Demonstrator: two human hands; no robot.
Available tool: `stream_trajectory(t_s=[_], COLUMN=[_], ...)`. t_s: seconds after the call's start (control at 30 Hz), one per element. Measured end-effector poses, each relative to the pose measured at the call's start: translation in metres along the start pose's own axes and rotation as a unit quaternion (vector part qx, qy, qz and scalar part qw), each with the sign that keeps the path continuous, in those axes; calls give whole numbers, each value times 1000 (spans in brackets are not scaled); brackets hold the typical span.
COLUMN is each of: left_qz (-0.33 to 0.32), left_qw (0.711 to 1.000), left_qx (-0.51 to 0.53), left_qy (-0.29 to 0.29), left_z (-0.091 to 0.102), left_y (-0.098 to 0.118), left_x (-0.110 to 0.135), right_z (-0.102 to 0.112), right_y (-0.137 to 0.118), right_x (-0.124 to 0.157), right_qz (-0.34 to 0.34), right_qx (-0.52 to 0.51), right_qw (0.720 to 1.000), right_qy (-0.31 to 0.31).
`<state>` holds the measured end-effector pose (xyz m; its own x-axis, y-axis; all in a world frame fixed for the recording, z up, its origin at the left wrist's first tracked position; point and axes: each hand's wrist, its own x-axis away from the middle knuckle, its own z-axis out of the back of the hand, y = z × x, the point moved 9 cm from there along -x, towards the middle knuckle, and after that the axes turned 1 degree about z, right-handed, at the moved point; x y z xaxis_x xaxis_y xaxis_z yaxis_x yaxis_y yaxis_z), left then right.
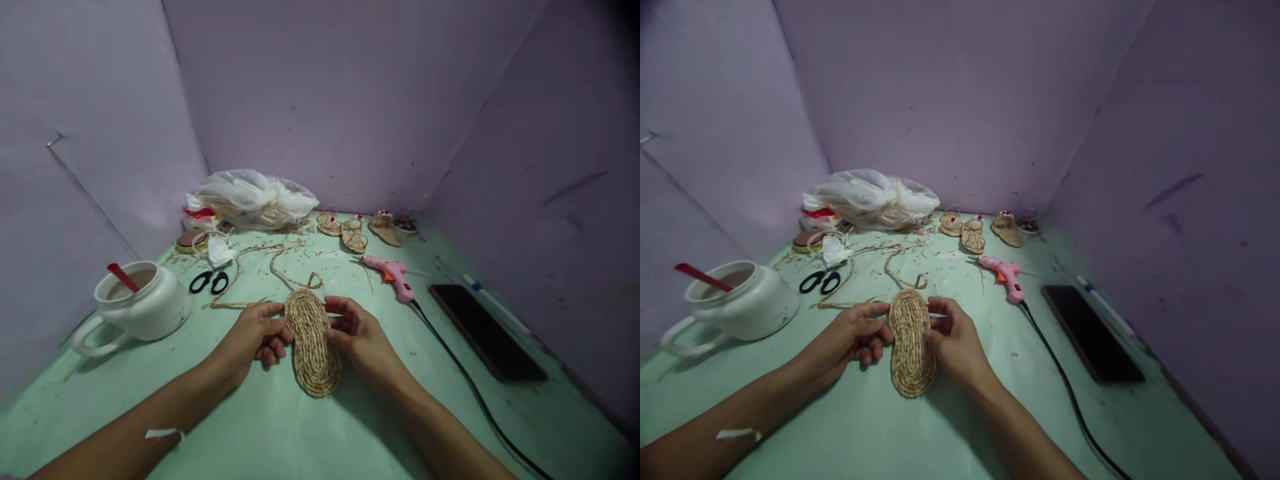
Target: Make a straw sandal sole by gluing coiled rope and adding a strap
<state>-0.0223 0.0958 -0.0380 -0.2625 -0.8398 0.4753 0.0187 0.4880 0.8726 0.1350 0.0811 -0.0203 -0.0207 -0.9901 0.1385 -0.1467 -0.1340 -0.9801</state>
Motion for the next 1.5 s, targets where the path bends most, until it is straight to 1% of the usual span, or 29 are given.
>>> stream_trajectory(t_s=[0.1,0.2,0.27,0.33,0.4,0.43,0.47,0.53,0.57,0.6,0.63,0.67,0.7,0.77,0.8,0.83,0.87,0.9,0.93,0.97,1.0,1.03,1.07,1.1,1.17,1.23,1.33,1.4,1.5], left_qz=[-28,-61,-98,-159,-230,-263,-292,-346,-368,-390,-412,-432,-447,-449,-425,-384,-333,-276,-216,-158,-109,-74,-55,-49,-60,-68,-56,-47,-44], left_qw=[999,997,994,984,957,936,912,861,836,815,799,792,793,812,829,853,884,918,951,976,991,997,998,999,998,997,998,998,997], left_qx=[-15,-30,-36,-71,-157,-213,-272,-371,-405,-426,-433,-428,-413,-363,-334,-304,-268,-223,-170,-115,-64,-23,5,19,19,16,28,29,30], left_qy=[-23,-25,-13,29,86,101,96,31,-14,-52,-70,-61,-26,89,146,180,190,176,139,91,44,9,-10,-12,12,19,14,26,51], left_z=[-3,-3,-1,5,9,5,-4,-32,-46,-57,-64,-63,-57,-29,-13,1,11,16,15,9,0,-8,-14,-16,-12,-7,1,7,13], left_y=[4,11,21,37,54,61,65,64,59,55,52,53,56,68,71,70,65,57,46,34,22,14,8,5,6,8,8,7,4], left_x=[-2,1,7,17,31,39,46,57,61,65,68,69,68,63,58,51,42,32,22,14,10,7,6,5,5,5,3,1,-1], right_z=[-1,-4,-2,0,-6,-14,-23,-38,-40,-38,-34,-27,-20,-7,0,7,13,18,21,20,18,14,9,4,-2,-2,4,6,7], right_y=[1,2,-1,-10,-18,-19,-21,-22,-21,-19,-15,-9,-3,7,10,12,14,15,16,16,15,14,13,11,6,1,-1,1,-1], right_x=[0,-1,-1,1,7,10,14,22,23,22,20,17,13,6,2,-2,-5,-7,-8,-8,-8,-8,-6,-5,-3,-3,-7,-9,-10], right_qz=[-2,-4,11,49,76,78,74,62,55,46,30,8,-13,-38,-41,-38,-31,-23,-17,-12,-7,-5,-5,-7,-12,-26,-76,-108,-103], right_qx=[-41,-72,-59,-19,-4,-19,-47,-105,-121,-132,-141,-151,-167,-212,-233,-248,-258,-262,-261,-255,-248,-242,-237,-235,-237,-234,-202,-180,-184], right_qw=[999,997,998,999,997,995,991,980,978,979,983,985,985,976,971,966,962,960,959,961,963,967,969,971,971,972,976,976,974], right_qy=[-6,-27,-23,-8,-28,-61,-102,-160,-163,-147,-118,-83,-50,6,32,57,81,100,110,110,101,87,70,51,19,-4,-33,-58,-83])
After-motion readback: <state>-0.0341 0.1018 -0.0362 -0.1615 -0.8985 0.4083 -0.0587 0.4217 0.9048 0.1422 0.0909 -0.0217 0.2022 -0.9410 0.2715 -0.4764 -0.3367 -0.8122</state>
